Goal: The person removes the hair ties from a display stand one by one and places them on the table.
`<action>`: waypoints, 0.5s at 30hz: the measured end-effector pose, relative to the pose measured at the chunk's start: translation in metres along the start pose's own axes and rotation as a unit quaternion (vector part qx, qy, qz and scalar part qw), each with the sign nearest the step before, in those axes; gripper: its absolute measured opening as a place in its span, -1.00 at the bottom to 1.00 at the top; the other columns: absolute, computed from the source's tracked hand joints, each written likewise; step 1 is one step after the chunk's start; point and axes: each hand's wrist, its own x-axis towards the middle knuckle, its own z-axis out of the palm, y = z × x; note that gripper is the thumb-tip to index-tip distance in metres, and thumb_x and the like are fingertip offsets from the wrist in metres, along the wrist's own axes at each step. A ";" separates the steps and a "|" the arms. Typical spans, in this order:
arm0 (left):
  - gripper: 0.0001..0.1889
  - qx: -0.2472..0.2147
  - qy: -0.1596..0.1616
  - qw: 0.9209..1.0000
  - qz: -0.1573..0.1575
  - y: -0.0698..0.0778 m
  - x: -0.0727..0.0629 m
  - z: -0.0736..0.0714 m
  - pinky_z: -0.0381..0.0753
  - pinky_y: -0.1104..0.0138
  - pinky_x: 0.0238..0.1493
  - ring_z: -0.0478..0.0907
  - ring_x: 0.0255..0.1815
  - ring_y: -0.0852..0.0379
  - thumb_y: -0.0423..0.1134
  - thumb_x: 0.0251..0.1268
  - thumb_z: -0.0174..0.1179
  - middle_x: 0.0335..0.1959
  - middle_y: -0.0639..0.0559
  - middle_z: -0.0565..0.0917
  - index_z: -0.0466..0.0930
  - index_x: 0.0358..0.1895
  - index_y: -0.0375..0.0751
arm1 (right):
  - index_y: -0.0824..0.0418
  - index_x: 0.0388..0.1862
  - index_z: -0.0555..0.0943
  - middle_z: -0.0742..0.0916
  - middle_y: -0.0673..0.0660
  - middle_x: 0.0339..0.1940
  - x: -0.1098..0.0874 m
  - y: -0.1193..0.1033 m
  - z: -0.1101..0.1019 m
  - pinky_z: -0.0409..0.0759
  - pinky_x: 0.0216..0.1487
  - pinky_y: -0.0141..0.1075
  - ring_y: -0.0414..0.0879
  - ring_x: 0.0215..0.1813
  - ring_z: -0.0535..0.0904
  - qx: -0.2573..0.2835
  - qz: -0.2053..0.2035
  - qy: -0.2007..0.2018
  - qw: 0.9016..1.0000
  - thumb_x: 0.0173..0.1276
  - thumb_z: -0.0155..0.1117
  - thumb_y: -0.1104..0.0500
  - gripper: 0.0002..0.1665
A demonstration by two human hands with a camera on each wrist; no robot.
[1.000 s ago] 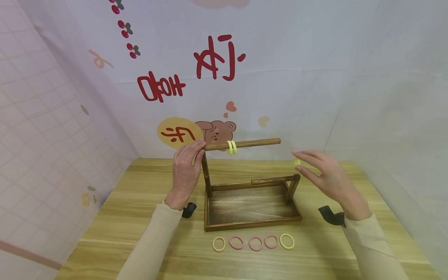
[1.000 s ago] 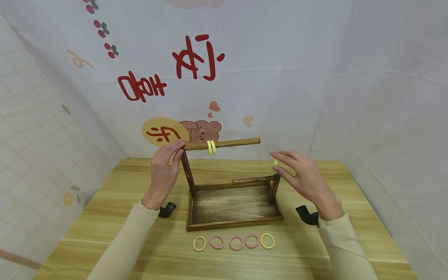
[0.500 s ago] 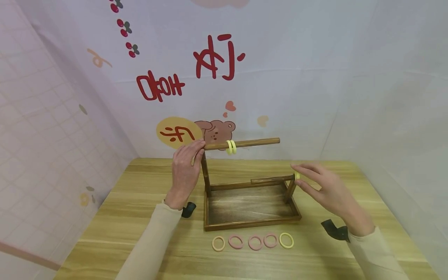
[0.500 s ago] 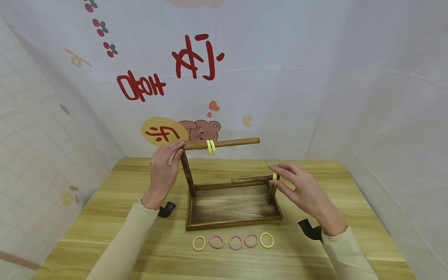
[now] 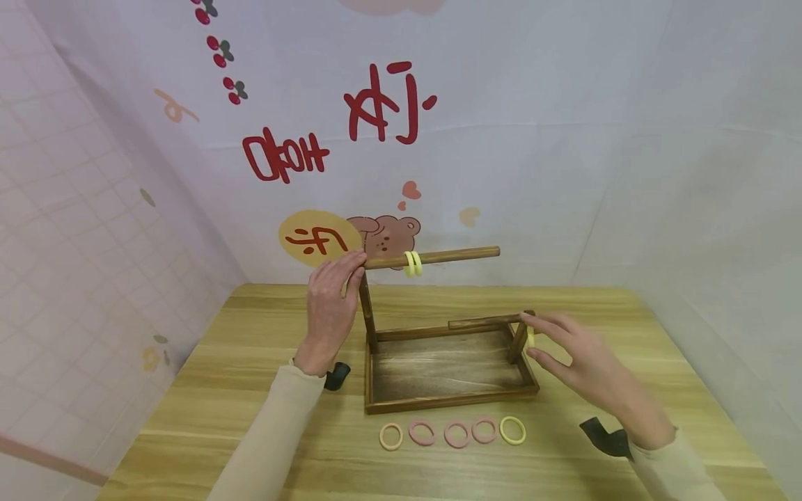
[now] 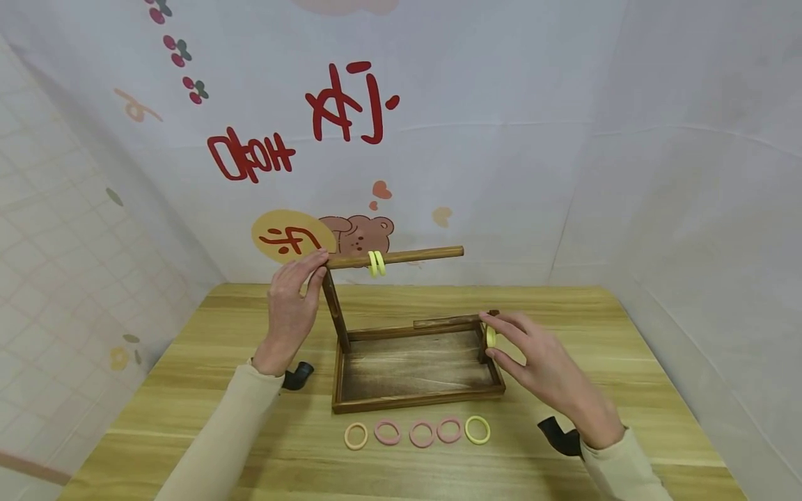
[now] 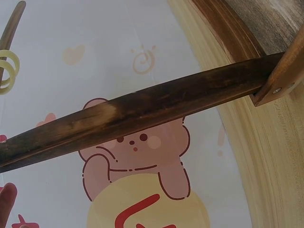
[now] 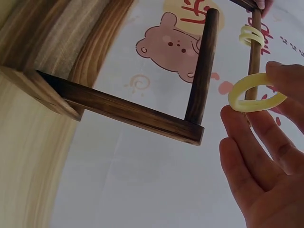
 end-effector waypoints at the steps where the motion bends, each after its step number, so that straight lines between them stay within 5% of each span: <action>1: -0.74 0.000 0.000 1.000 0.000 0.000 0.000 0.000 0.48 -0.18 0.27 0.69 0.13 -0.15 -0.37 0.44 0.29 0.14 -0.12 0.75 0.74 0.13 -0.27 | 0.24 0.40 0.57 0.68 0.15 0.24 -0.001 0.000 0.001 0.30 0.35 -0.60 0.08 0.16 0.65 0.003 0.001 -0.002 1.000 0.46 0.42 0.05 -0.39; 8: -0.73 -0.003 0.003 1.000 -0.001 0.001 0.001 0.001 0.48 -0.19 0.26 0.70 0.12 -0.16 -0.39 0.40 0.32 0.13 -0.11 0.76 0.75 0.11 -0.28 | 0.26 0.35 0.60 0.70 0.11 0.17 -0.011 -0.002 0.004 0.29 0.34 -0.59 0.07 0.10 0.65 -0.007 0.004 -0.004 1.000 0.42 0.46 0.05 -0.40; 15: -0.74 -0.001 -0.001 1.000 -0.001 0.001 0.001 0.000 0.48 -0.17 0.28 0.70 0.12 -0.16 -0.36 0.45 0.29 0.13 -0.12 0.75 0.74 0.13 -0.26 | 0.21 0.33 0.61 0.68 0.05 0.19 -0.019 -0.008 0.003 0.31 0.31 -0.60 0.02 0.12 0.64 -0.014 0.023 -0.039 0.999 0.17 0.60 0.30 -0.29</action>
